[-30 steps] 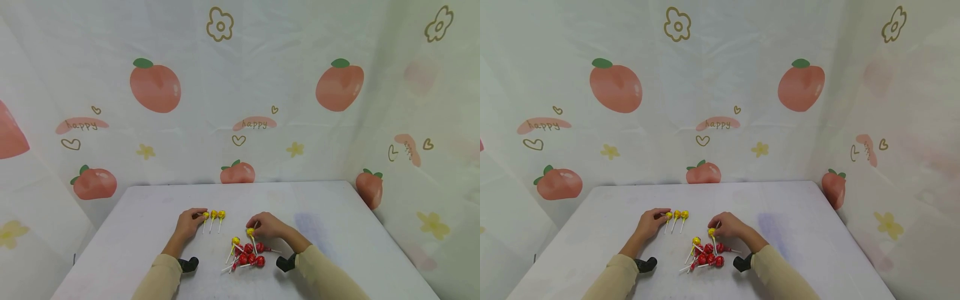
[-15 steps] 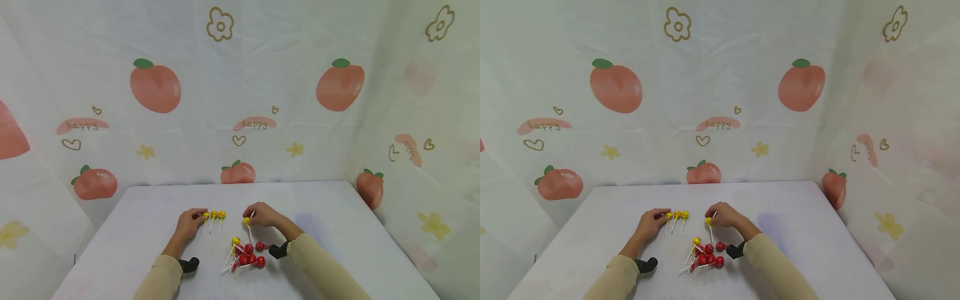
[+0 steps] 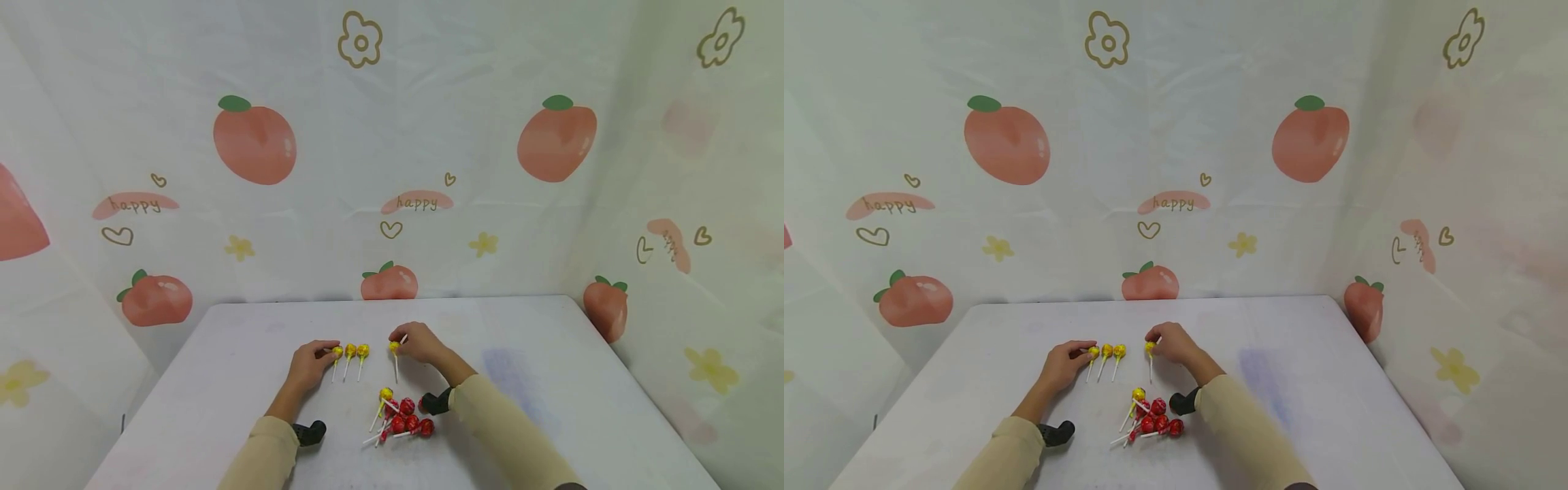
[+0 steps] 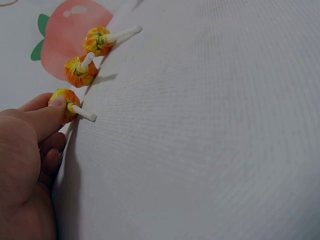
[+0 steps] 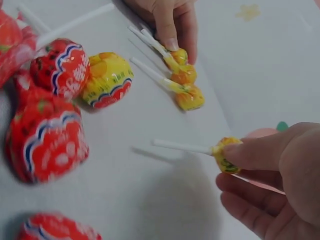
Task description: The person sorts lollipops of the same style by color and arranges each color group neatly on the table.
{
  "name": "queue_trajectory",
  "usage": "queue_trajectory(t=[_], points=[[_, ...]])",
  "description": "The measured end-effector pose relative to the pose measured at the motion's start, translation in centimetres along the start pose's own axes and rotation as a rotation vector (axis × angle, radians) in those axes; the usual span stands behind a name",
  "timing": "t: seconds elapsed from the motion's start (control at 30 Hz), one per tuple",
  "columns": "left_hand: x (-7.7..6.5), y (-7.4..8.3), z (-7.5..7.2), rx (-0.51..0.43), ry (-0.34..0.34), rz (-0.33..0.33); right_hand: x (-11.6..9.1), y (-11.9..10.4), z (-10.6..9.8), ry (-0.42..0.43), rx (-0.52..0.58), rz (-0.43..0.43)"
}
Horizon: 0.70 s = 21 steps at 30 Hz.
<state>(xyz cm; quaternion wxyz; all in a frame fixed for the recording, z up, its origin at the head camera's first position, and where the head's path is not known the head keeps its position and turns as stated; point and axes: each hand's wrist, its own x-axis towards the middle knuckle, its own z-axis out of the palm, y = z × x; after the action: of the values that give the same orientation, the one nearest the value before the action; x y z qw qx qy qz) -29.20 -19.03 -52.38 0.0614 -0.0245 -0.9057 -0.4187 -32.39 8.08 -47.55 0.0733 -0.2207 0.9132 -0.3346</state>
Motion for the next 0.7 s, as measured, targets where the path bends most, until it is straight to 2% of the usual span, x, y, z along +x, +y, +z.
queue_trajectory(t=[0.27, 0.43, 0.6, 0.7], points=[[-0.1, 0.2, 0.0, -0.001, -0.002, -0.009, 0.9, -0.1, 1.7, 0.106, 0.157, 0.084], [-0.1, 0.1, 0.0, 0.004, 0.000, 0.000, 1.2, 0.0, 2.8, 0.167, 0.235, 0.081], [0.0, 0.0, 0.0, 0.002, 0.001, 0.009, 1.6, 0.2, 4.0, 0.186, 0.274, 0.113], [0.1, -0.1, 0.0, 0.000, 0.003, 0.010, 1.7, 0.1, 4.4, 0.191, 0.262, 0.100]])
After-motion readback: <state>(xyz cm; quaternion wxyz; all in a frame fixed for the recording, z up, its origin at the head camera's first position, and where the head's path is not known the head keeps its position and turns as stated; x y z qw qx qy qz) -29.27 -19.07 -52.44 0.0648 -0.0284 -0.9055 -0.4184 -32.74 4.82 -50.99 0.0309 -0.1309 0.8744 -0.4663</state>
